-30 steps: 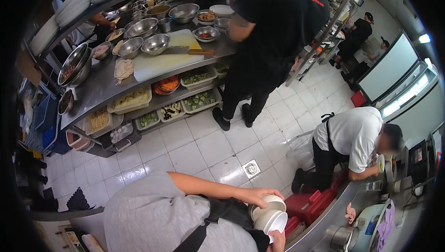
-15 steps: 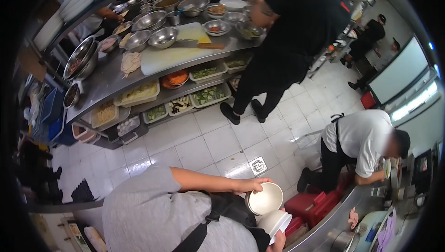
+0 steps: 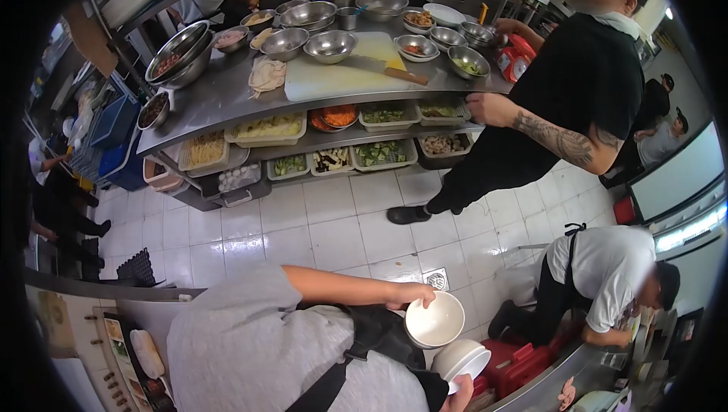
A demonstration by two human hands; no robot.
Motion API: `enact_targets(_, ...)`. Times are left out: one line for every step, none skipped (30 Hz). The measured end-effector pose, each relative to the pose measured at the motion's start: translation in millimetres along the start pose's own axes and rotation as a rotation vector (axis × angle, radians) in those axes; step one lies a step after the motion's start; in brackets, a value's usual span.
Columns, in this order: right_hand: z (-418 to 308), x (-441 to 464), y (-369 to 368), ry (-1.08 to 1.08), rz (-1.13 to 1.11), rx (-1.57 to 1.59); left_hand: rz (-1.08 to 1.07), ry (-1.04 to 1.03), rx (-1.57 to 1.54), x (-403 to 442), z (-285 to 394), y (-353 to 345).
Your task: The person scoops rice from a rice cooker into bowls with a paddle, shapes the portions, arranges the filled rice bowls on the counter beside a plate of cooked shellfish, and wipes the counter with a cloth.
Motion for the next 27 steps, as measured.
enact_targets(1.1,3.1,2.0,0.021,-0.008,-0.001,-0.001,-0.063,0.021,-4.5,3.3,-4.0)
enact_targets(1.7,6.0,3.6,0.046,-0.017,0.0,-0.002,-0.129,0.042,-8.7,6.8,-9.4)
enact_targets(3.2,10.7,3.8,0.078,-0.031,0.002,-0.002,-0.197,0.062,-12.4,10.8,-12.9)
enact_targets(5.0,14.7,6.8,0.11,-0.049,-0.004,0.006,-0.202,0.108,-11.1,10.8,-11.9)
enact_targets(8.1,18.8,10.5,0.151,-0.07,-0.013,0.015,-0.207,0.153,-8.2,10.3,-9.7)
enact_targets(12.0,24.9,15.9,0.206,-0.093,-0.032,0.02,-0.211,0.196,-4.9,9.0,-8.1)
enact_targets(22.9,33.8,33.0,0.332,-0.128,-0.155,0.004,-0.232,0.218,-3.7,8.1,-6.9)
enact_targets(19.1,23.2,21.1,0.166,-0.101,-0.045,-0.017,-0.248,0.243,-1.9,6.1,-7.1)
enact_targets(-8.7,-2.7,-17.2,0.001,-0.067,0.07,-0.044,-0.257,0.27,0.3,3.4,-9.9)
enact_targets(-5.2,-8.7,-25.6,-0.074,-0.041,0.251,-0.032,-0.251,0.323,-1.3,4.1,-10.8)
enact_targets(-2.1,-14.4,-34.7,-0.144,-0.002,0.433,-0.035,-0.229,0.381,-5.0,4.8,-12.3)
enact_targets(4.3,-16.0,-34.6,-0.089,-0.026,0.533,-0.06,-0.187,0.447,-7.0,3.0,-16.5)
enact_targets(10.3,-19.0,-36.5,-0.099,0.037,0.658,-0.075,-0.153,0.327,-16.2,3.7,-25.9)
enact_targets(11.6,-23.8,-39.3,-0.053,0.039,0.711,-0.037,-0.149,0.332,-8.4,-4.3,-15.1)
enact_targets(8.1,-32.9,-41.1,-0.059,0.073,0.71,-0.035,-0.122,0.319,-6.3,-6.9,-12.6)
enact_targets(15.0,-36.7,-37.0,-0.066,0.047,0.752,-0.072,-0.12,0.237,-4.3,-11.2,-15.0)
enact_targets(23.7,-38.2,-35.3,-0.049,0.074,0.764,0.037,-0.022,0.238,-4.6,-16.0,-4.6)
enact_targets(29.1,-44.3,-32.0,-0.058,0.104,0.763,-0.052,-0.01,0.178,-4.5,-14.1,-15.7)
enact_targets(34.3,-50.6,-28.9,-0.075,0.117,0.761,-0.028,0.03,0.166,-1.4,-18.8,-12.7)
enact_targets(38.9,-59.1,-25.2,-0.07,0.139,0.782,0.0,0.09,0.183,0.8,-20.2,-19.7)
enact_targets(39.6,-63.1,-22.0,-0.062,0.137,0.796,0.028,0.151,0.199,1.7,-22.4,-27.1)
enact_targets(38.9,-70.1,-15.2,-0.011,0.171,0.837,-0.014,0.169,0.153,11.2,-29.4,-31.8)
enact_targets(43.8,-74.8,-7.5,0.017,0.231,0.87,-0.033,0.189,0.125,22.9,-34.2,-36.8)
enact_targets(47.2,-77.3,2.4,0.044,0.278,0.898,-0.052,0.209,0.098,33.1,-38.3,-44.7)
enact_targets(53.1,-80.4,10.1,0.058,0.32,0.919,-0.055,0.24,0.088,41.2,-41.8,-53.8)
enact_targets(67.2,-81.0,19.7,0.081,0.315,0.969,-0.059,0.264,0.071,48.9,-46.2,-62.1)
enact_targets(71.6,-88.0,29.5,0.1,0.386,0.974,-0.097,0.307,0.08,60.8,-53.0,-68.3)
Point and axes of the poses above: each hand's wrist, its own x-axis towards the middle knuckle, its own y-axis out of the back of the hand, z = x × y, the point moved 5 cm from there along x, towards the middle knuckle, and after that the axes turned 7 degrees about -x, right-handed, at the moved point
